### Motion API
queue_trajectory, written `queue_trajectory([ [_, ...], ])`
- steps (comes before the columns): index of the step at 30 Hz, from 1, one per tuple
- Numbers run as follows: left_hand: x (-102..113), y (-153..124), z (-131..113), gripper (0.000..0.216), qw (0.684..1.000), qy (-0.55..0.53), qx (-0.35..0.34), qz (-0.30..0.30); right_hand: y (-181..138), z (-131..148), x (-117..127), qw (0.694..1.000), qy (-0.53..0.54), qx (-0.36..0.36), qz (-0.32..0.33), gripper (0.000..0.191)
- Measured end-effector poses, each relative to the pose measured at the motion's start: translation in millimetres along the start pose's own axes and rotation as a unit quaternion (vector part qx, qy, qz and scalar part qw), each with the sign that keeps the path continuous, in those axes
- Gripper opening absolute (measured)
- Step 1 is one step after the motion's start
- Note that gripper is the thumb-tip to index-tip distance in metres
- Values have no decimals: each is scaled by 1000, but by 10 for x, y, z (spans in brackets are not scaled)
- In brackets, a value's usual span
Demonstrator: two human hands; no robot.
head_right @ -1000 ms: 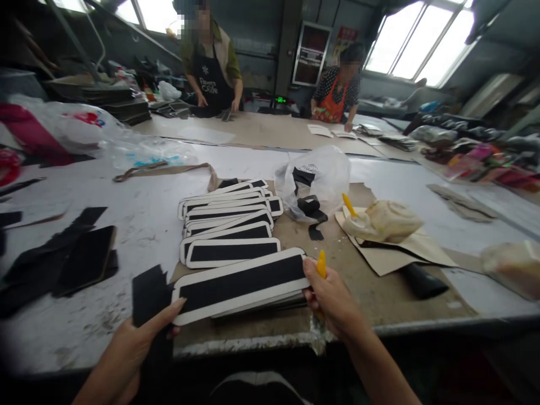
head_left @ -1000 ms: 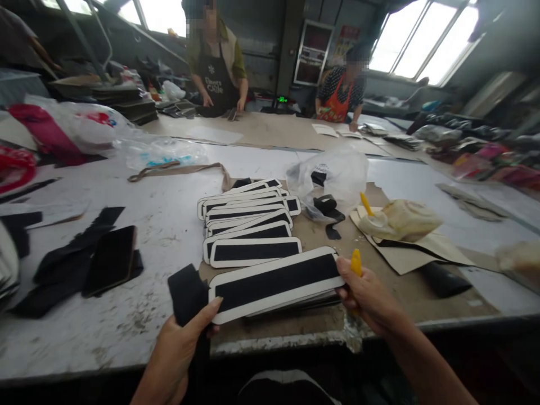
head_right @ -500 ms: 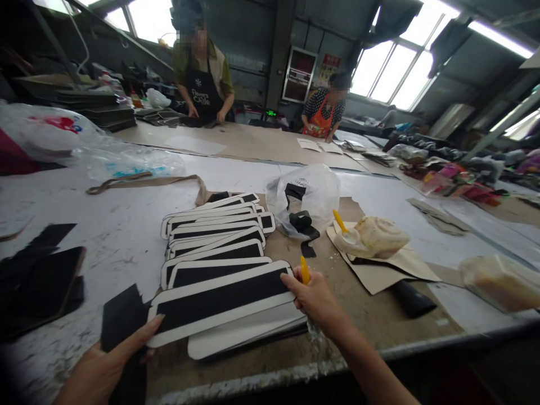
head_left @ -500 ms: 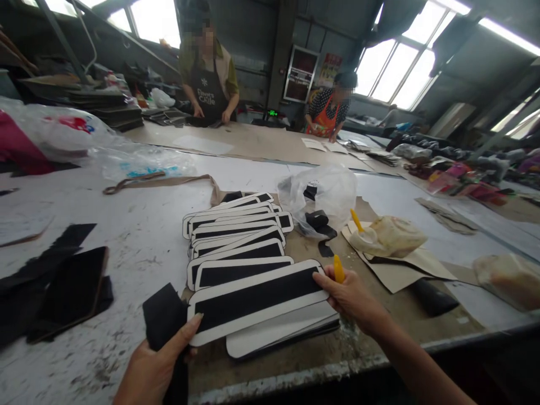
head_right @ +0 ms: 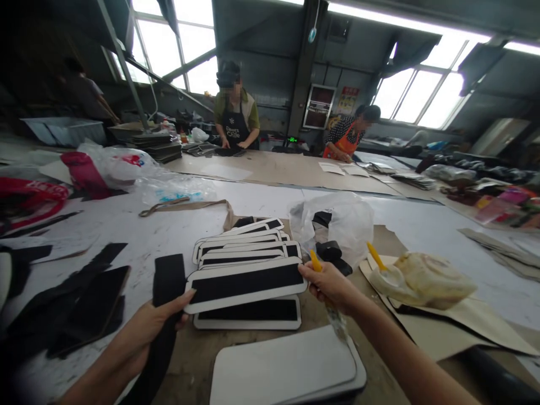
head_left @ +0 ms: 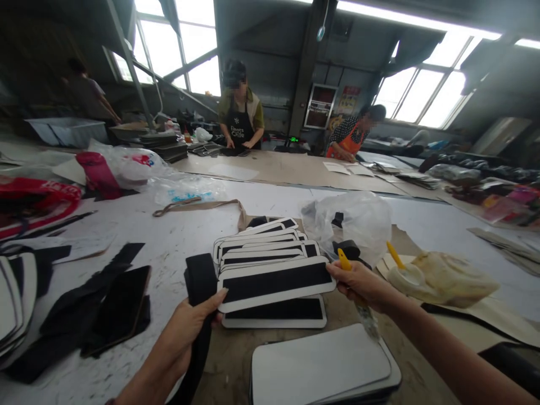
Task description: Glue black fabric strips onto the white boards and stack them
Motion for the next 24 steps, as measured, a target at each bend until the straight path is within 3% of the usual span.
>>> queue_trajectory([
  [3,-33,234,-75,47,998,48,-41,-13,253,108,171,986,-138,36,-81,37],
  [6,77,378,-89,43,992,78,-79,-58,249,186,355,970,-179,70,-151,35],
  [10,326,269,-58,37,984,81,-107,-114,-179,302,575,958,-175,116,-196,47],
  [13,252,-57,132,41,992,96,-68,-49,-646,390,588,950,-159,157,-216,60],
  [15,75,-336,371,42,995,100,-6,21,-863,341,426,964,-104,153,-189,64],
  [17,-80,-585,598,43,993,98,36,51,-974,222,113,982,11,143,-121,67],
  [20,-218,-776,812,48,991,115,41,47,-1016,16,-444,977,177,119,-19,63],
  [24,-257,-804,899,44,988,153,15,24,-967,-220,-923,967,244,62,45,48],
])
Point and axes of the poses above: each hand's wrist, its own y-axis towards the middle knuckle, its own x-axis out of the back of the hand, z = x × y, the point moved 8 cm from there along y, towards the middle knuckle, and after that the axes turned 6 degrees about z, right-handed, at the moved point
